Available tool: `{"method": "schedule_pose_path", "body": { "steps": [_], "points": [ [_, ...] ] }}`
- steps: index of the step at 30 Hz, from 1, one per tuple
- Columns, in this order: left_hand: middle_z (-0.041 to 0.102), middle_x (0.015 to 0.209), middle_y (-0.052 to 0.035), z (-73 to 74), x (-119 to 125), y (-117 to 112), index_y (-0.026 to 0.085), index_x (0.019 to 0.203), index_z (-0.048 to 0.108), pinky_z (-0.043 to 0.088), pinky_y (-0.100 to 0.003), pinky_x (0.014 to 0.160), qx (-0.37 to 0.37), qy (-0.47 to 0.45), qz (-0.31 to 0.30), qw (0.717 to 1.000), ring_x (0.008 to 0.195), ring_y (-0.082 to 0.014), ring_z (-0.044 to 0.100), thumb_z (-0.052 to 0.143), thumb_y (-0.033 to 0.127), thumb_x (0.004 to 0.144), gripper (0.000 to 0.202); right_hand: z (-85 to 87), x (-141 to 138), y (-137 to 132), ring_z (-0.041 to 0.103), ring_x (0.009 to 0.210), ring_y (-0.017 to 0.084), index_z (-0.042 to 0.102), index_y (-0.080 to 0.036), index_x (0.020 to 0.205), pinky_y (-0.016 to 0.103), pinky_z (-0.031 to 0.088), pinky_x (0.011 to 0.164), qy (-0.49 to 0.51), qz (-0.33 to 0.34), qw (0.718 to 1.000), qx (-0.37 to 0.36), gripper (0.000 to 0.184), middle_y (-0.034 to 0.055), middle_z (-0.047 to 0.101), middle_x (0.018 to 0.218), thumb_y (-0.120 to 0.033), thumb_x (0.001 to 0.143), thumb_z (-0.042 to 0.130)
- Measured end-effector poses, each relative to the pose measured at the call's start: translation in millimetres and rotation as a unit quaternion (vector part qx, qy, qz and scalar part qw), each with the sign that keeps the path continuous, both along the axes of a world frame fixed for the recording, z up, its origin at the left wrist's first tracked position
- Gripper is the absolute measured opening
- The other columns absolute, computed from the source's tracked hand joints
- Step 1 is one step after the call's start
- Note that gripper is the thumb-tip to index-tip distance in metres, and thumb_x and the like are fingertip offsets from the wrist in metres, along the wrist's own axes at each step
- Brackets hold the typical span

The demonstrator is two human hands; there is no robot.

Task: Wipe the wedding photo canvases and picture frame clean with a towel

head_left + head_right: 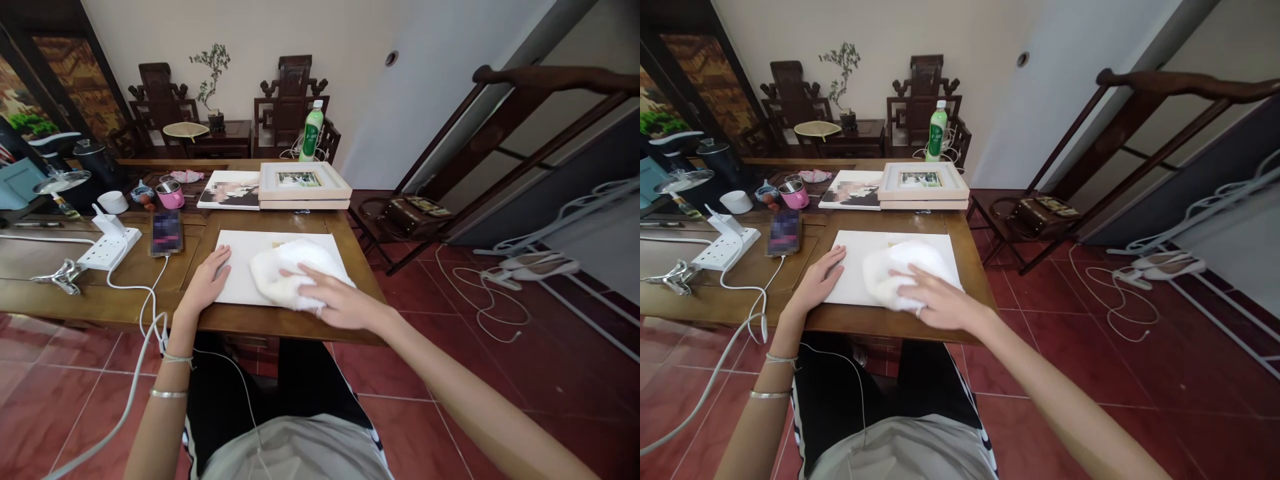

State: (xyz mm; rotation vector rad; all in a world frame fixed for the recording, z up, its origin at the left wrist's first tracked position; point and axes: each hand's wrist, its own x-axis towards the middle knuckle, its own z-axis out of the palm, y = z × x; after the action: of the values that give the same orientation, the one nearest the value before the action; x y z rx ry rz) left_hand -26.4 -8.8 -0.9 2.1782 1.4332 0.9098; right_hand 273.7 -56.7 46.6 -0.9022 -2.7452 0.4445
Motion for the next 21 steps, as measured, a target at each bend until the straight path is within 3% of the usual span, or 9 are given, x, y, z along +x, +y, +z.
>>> {"method": "schedule_pose_path", "body": {
  "steps": [3, 6, 9, 14, 18, 21],
  "points": [
    [0.049, 0.144, -0.0104, 1.3, 0, -1, 0.016, 0.130, 0.057, 0.026, -0.043, 0.117, -0.005, -0.003, 0.001, 1.000, 0.138, -0.0234, 0.039, 0.044, 0.034, 0.092, 0.044, -9.4, -6, 40, 0.037, 0.136, 0.031, 0.061, -0.021, 0.106, 0.052, 0.039, 0.103, -0.005, -0.104, 0.995, 0.011, 0.040, 0.0095, 0.054, 0.138, -0.004, 0.075, 0.043],
    [0.049, 0.143, -0.0102, 1.7, 0, -1, 0.016, 0.130, 0.057, 0.026, -0.044, 0.117, -0.007, -0.003, 0.002, 1.000, 0.138, -0.0235, 0.039, 0.044, 0.034, 0.092, 0.044, -14.3, -28, 67, 0.041, 0.133, 0.033, 0.056, -0.016, 0.119, 0.054, 0.033, 0.105, -0.002, -0.159, 0.986, 0.043, 0.045, 0.0141, 0.057, 0.132, -0.005, 0.078, 0.040],
    [0.049, 0.143, -0.0117, 1.1, 0, 0, 0.014, 0.130, 0.057, 0.026, -0.043, 0.117, -0.004, 0.001, 0.001, 1.000, 0.137, -0.0237, 0.040, 0.044, 0.035, 0.091, 0.045, -13.5, -57, 69, 0.031, 0.138, 0.035, 0.053, -0.011, 0.126, 0.061, 0.024, 0.108, -0.015, -0.187, 0.980, 0.069, 0.050, 0.0182, 0.058, 0.130, -0.004, 0.078, 0.041],
    [0.049, 0.143, -0.0125, 0.3, 0, 1, 0.013, 0.130, 0.057, 0.027, -0.044, 0.117, 0.003, 0.005, -0.001, 1.000, 0.138, -0.0241, 0.039, 0.043, 0.034, 0.091, 0.046, -7.6, -82, 22, 0.017, 0.143, 0.037, 0.058, -0.019, 0.125, 0.069, 0.013, 0.109, -0.054, -0.096, 0.992, 0.062, 0.055, 0.0127, 0.042, 0.148, -0.002, 0.074, 0.048],
    [0.050, 0.143, -0.0107, 0.7, -2, 1, 0.016, 0.130, 0.057, 0.028, -0.044, 0.116, 0.001, -0.002, -0.013, 1.000, 0.137, -0.0242, 0.040, 0.043, 0.032, 0.090, 0.045, 4.1, -76, -29, 0.021, 0.143, 0.035, 0.063, -0.018, 0.118, 0.065, 0.012, 0.112, -0.032, 0.018, 0.999, 0.015, 0.051, 0.0114, 0.041, 0.149, -0.004, 0.072, 0.050],
    [0.048, 0.144, -0.0111, 1.1, -2, 1, 0.015, 0.130, 0.057, 0.028, -0.045, 0.116, -0.005, -0.011, -0.015, 1.000, 0.138, -0.0243, 0.039, 0.044, 0.034, 0.091, 0.045, 16.4, -65, -47, 0.026, 0.141, 0.033, 0.063, -0.017, 0.117, 0.061, 0.017, 0.113, -0.024, 0.084, 0.996, -0.030, 0.049, 0.0134, 0.046, 0.145, -0.005, 0.071, 0.051]
  ]
}}
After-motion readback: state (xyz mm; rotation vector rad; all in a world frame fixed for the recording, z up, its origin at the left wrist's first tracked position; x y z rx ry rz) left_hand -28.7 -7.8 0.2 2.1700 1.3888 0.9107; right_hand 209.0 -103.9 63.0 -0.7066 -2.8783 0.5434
